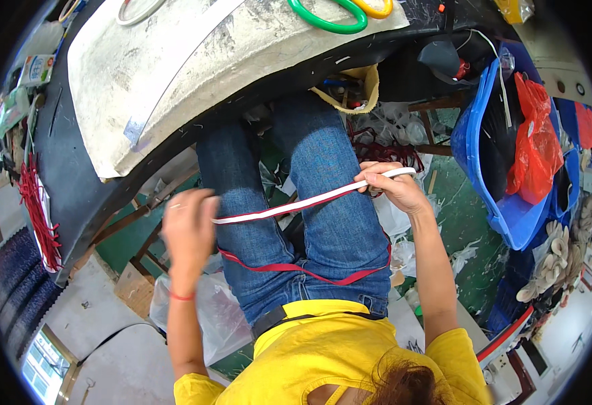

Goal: Untangling red shoe straps from a bag, measuring and cutting them, and organizing items on a workbench.

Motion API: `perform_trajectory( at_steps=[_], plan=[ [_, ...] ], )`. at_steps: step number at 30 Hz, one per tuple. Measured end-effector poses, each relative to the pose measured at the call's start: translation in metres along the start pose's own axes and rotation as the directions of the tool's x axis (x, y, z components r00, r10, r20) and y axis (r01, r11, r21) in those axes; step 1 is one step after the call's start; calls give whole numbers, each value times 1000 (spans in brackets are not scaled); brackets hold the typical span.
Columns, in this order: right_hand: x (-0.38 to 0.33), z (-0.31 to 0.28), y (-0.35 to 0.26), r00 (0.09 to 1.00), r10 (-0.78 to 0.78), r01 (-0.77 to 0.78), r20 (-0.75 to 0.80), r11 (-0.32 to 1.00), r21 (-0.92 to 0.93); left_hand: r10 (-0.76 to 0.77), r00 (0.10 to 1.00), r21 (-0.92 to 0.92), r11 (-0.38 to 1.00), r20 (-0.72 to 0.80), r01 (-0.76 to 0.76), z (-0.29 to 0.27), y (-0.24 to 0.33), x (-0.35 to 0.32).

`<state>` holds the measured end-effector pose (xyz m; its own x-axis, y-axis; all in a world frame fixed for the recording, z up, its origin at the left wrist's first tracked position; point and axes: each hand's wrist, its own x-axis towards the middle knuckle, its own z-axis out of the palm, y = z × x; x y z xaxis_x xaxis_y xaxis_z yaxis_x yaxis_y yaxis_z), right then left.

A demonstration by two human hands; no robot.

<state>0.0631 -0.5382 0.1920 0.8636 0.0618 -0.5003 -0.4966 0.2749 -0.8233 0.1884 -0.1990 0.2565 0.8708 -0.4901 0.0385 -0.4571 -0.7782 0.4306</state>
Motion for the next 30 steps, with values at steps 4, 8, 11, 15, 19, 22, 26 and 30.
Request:
perform_trajectory(
  at_steps=[4,8,11,15,19,22,26,30],
  plan=[
    [3,-1,10,1000,5,-4,-10,999,53,8,799,-385,879,601,280,34,80,44],
    [6,0,1,998,56,-57,-7,998,-9,145,735,-434,874,662,219,60,88,53],
    [6,-7,0,998,43,-42,35,999,-9,135,712,-474,827,689,302,60,80,48],
    [8,-9,6,998,-21,23,60,999,-35,82,763,-445,850,641,282,44,58,29],
    [6,-8,6,997,-44,46,69,998,-35,-77,775,-338,870,627,360,13,34,13],
    [7,-4,3,994,-67,75,88,993,-93,-168,799,-297,868,577,397,-7,-4,-10],
    [6,-2,1,997,-55,59,44,996,-74,-304,839,-160,897,451,411,-29,-49,-34],
    [2,-4,-4,997,-69,75,45,984,-163,-495,807,-32,846,323,532,-53,-106,-68]
  ],
)
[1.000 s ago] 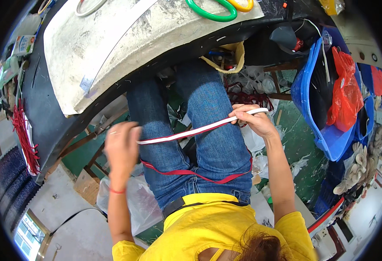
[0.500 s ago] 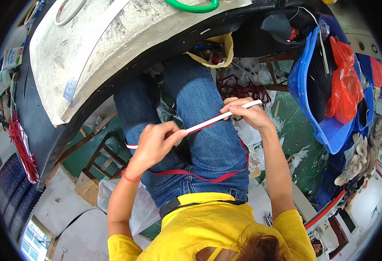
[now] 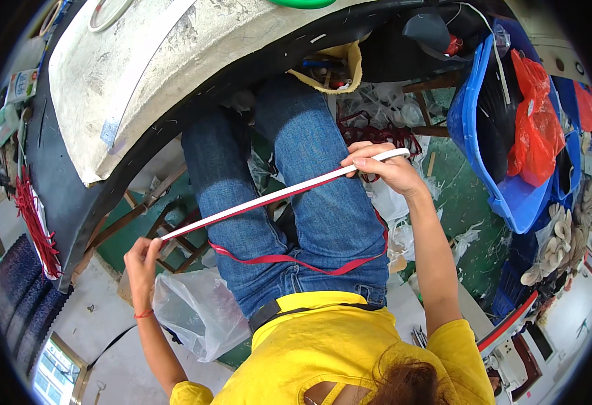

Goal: Untangling red shoe straps from a bag, measuring and cutting them, and organizing items on a workbench.

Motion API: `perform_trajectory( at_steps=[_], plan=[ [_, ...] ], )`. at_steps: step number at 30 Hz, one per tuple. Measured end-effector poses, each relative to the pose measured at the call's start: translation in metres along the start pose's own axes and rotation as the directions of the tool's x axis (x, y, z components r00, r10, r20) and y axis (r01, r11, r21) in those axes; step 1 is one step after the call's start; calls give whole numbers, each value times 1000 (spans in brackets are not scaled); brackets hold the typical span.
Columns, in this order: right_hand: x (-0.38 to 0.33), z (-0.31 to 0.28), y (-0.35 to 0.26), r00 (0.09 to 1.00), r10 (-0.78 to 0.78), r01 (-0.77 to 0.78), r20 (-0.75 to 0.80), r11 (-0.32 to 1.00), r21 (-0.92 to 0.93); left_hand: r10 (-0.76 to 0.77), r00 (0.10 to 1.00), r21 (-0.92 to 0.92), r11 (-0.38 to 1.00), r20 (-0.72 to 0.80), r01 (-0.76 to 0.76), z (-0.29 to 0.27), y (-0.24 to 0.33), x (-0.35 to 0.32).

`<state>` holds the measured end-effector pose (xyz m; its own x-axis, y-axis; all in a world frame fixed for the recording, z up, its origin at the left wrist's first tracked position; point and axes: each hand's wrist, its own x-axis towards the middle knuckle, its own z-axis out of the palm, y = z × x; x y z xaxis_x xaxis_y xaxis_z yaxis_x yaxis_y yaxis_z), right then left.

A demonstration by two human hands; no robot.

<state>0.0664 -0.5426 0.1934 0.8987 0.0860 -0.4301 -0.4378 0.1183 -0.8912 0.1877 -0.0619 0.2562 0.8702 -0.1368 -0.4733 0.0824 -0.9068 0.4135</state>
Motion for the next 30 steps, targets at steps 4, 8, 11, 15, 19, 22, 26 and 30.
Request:
perform_trajectory(
  at_steps=[4,8,11,15,19,22,26,30],
  plan=[
    [4,3,0,999,-46,46,-4,999,-1,-102,965,54,992,-241,118,-13,-110,-5],
    [3,7,1,998,24,-20,-66,998,63,221,940,635,773,-259,-7,15,-118,11],
    [-6,3,16,993,59,-44,-99,989,141,418,861,189,907,-292,-376,56,80,19],
    [-5,5,19,990,56,-28,-132,979,200,541,827,-227,834,153,-503,103,211,16],
    [1,14,13,993,45,-24,-112,983,181,546,776,-290,834,316,-469,124,219,26],
    [1,5,14,996,71,-59,-46,972,228,457,806,-348,876,376,-334,122,211,26],
    [1,0,18,999,16,-6,-40,974,224,425,835,-280,898,350,-339,100,185,23],
    [2,-1,13,1000,-13,12,6,997,72,330,890,-237,935,314,-263,65,149,17]
  ],
)
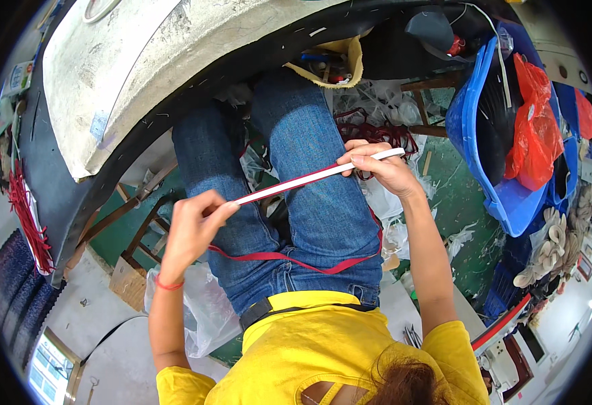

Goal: Untangling red shoe straps from a bag, measuring and cutting them, and organizing items on a workbench.

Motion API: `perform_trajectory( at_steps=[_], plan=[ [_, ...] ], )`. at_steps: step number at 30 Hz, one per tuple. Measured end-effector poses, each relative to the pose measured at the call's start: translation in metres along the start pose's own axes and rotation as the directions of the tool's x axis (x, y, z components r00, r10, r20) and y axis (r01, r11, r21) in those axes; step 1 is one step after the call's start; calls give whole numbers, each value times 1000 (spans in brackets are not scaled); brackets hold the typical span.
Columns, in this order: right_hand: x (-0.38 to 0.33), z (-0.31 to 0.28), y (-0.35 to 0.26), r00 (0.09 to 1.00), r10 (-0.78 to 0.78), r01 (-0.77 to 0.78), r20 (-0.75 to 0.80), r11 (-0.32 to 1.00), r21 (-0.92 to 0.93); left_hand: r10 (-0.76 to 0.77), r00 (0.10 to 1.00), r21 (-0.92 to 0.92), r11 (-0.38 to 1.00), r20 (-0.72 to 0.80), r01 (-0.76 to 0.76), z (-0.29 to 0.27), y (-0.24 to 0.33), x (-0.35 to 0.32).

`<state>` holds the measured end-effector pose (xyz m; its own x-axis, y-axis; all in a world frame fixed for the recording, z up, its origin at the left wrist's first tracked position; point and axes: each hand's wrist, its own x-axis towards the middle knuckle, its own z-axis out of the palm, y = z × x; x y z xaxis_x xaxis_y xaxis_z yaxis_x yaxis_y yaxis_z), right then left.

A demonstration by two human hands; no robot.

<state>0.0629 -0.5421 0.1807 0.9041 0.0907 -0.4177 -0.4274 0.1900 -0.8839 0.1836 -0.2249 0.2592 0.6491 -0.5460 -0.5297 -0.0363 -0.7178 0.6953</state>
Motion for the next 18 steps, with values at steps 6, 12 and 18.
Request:
perform_trajectory(
  at_steps=[6,12,18],
  plan=[
    [1,2,-7,999,36,-35,24,999,-40,-135,977,77,986,-164,150,-40,-58,-41],
    [2,0,-8,999,10,-9,34,999,-33,-277,863,86,935,-423,343,-85,-146,-86],
    [1,1,-4,1000,22,-23,-19,999,-29,138,829,570,785,-542,242,-67,-173,-60]
  ],
)
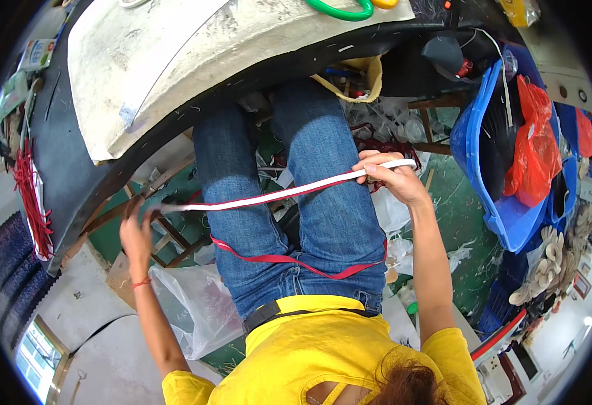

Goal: Untangling red shoe straps from a bag, measuring and cutting them, and organizing items on a workbench.

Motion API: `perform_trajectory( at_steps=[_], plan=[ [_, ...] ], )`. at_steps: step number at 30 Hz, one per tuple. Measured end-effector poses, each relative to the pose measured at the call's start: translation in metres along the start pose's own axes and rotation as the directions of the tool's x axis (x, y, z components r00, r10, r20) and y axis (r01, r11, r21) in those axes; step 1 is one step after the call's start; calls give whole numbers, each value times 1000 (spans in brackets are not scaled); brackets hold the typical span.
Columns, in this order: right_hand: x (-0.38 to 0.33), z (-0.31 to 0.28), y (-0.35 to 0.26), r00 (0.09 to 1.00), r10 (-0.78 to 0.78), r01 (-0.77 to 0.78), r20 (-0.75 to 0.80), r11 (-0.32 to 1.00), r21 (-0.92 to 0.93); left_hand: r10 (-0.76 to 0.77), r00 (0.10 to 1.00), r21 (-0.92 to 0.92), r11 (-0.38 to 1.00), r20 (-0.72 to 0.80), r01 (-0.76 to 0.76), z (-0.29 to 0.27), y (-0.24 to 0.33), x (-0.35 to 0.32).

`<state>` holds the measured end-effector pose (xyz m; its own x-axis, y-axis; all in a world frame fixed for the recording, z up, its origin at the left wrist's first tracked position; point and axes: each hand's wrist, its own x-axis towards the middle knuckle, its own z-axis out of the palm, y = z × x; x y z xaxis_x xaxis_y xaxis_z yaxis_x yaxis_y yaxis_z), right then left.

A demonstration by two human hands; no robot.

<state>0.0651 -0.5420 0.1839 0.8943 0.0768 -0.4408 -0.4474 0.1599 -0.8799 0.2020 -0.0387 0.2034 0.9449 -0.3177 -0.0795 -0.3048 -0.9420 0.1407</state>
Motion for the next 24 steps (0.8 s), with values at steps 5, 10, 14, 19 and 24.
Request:
perform_trajectory(
  at_steps=[5,10,14,19,24],
  plan=[
    [-4,0,4,1000,19,-18,-17,996,86,361,927,-603,762,98,-233,-27,231,44],
    [3,-3,4,999,45,-47,23,993,107,529,789,-717,676,314,-168,2,275,58],
    [2,-8,5,998,55,-60,38,988,143,491,769,-740,671,410,-34,0,258,55],
    [5,-4,5,998,30,-37,61,992,122,338,819,-657,751,464,62,-21,200,39],
    [2,-4,2,998,25,-32,55,991,133,121,890,-515,846,439,140,-40,127,20]
  ],
)
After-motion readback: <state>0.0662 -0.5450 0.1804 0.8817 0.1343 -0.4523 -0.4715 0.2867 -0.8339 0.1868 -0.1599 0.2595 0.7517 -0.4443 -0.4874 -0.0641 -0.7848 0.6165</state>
